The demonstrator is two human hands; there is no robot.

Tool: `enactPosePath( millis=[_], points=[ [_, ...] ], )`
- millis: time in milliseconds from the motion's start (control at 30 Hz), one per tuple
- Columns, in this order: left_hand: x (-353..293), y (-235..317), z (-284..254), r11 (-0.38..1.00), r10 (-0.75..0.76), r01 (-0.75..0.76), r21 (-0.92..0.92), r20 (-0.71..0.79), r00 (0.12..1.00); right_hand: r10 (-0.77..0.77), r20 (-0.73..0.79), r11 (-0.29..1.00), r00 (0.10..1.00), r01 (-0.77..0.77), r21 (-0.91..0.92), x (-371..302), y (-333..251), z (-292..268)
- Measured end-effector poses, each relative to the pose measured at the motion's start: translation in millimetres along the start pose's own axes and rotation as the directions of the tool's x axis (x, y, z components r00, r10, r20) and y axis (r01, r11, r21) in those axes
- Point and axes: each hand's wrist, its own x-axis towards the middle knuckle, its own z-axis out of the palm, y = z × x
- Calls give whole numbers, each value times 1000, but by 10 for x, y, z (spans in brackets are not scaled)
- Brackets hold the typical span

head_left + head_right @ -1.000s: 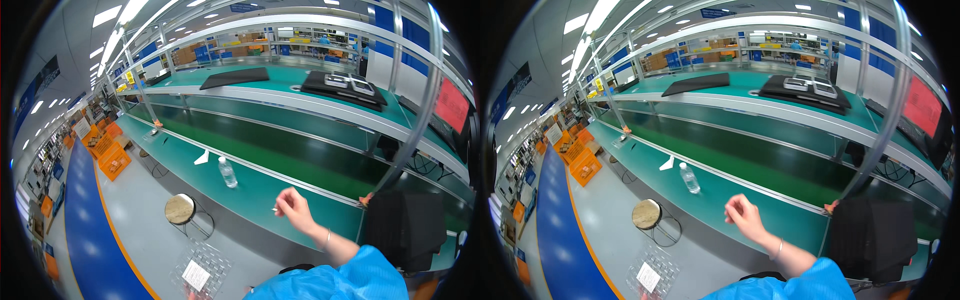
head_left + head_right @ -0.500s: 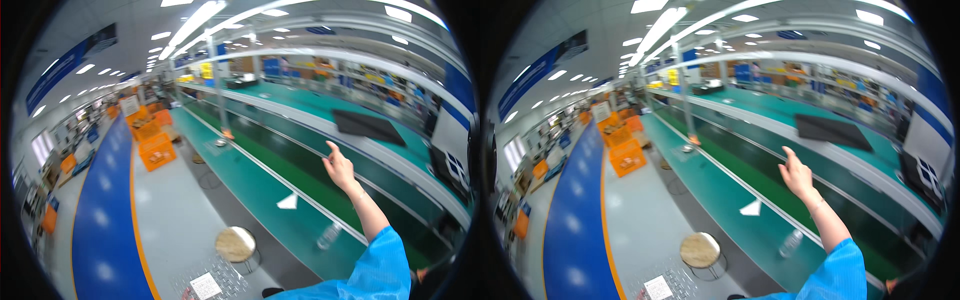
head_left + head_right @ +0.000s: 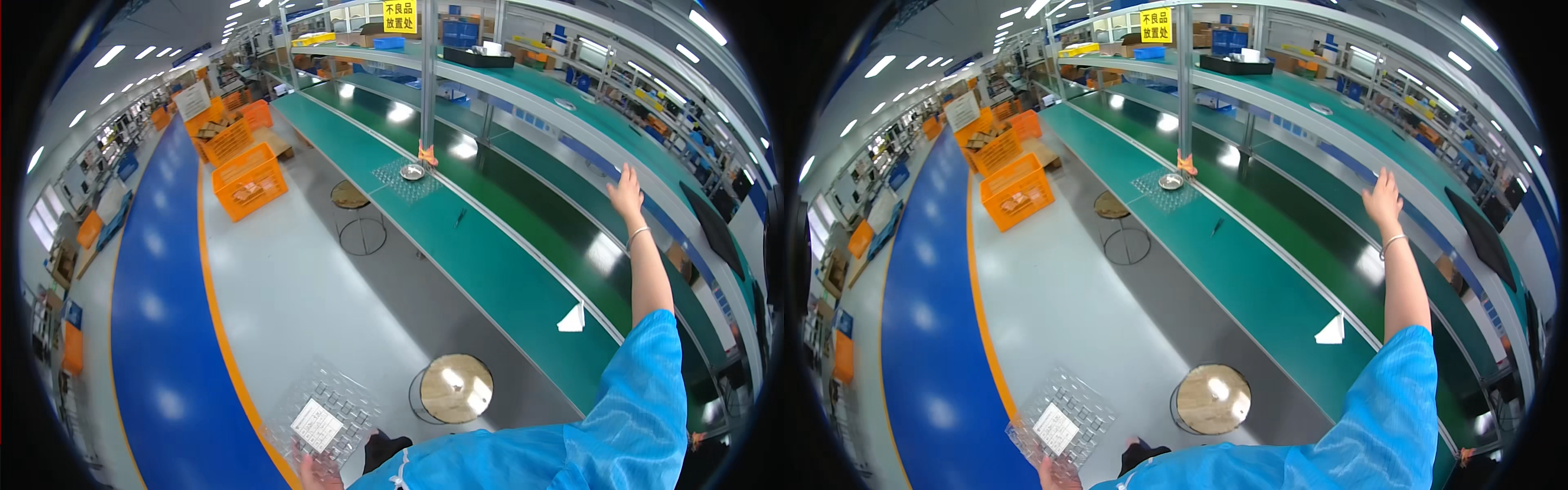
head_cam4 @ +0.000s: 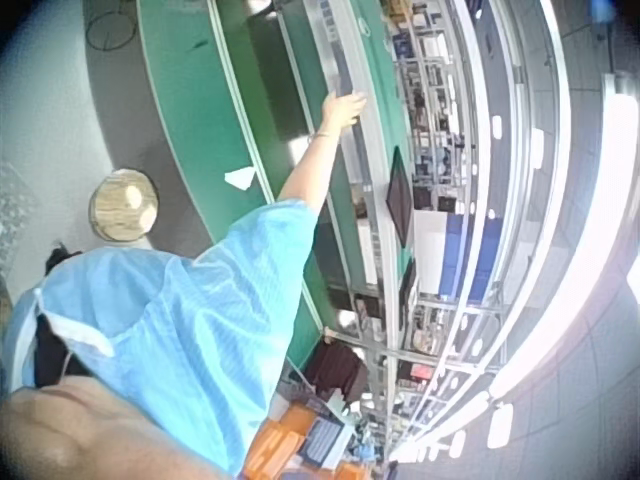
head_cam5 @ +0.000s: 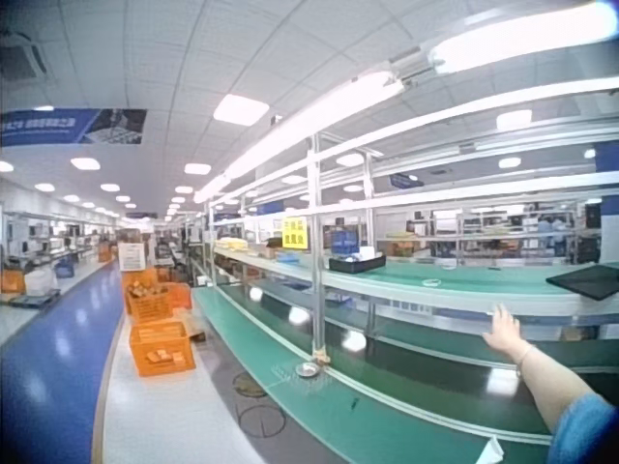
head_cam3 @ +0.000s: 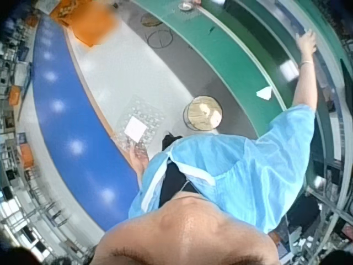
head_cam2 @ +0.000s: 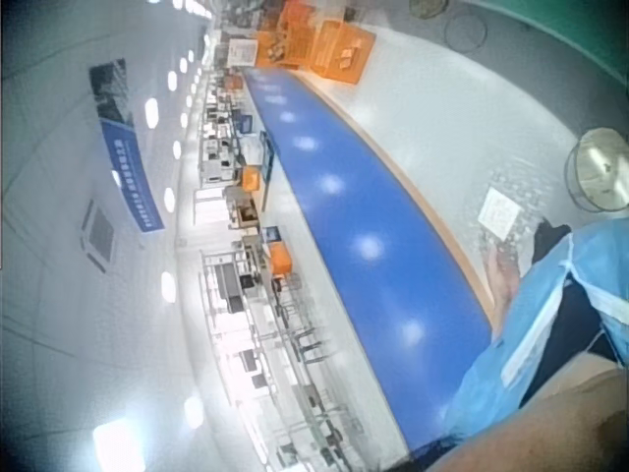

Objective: The person assembles small electronic components and router cases by hand, using pliers to manipulate the components.

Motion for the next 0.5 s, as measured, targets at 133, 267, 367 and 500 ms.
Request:
enactPosePath(
  millis=[133, 267, 367, 500],
  points=[
    [866, 621, 859, 994, 32, -29, 108, -27, 999, -110, 13, 993, 994, 109, 37, 109, -613, 252],
    [1930, 1019, 1164, 996, -35, 28, 85, 83, 996, -170, -68, 946, 983, 183, 267, 29, -1932, 208],
    [2789, 1231, 1521, 999, -28, 22, 35, 178, 984, -266, -181, 903, 947, 311, 297, 110, -2941, 367],
    [3835, 1598, 2114, 998, 54, -55, -2, 274, 960, -442, -276, 777, 853, 518, 358, 682, -4456, 1087]
  ],
)
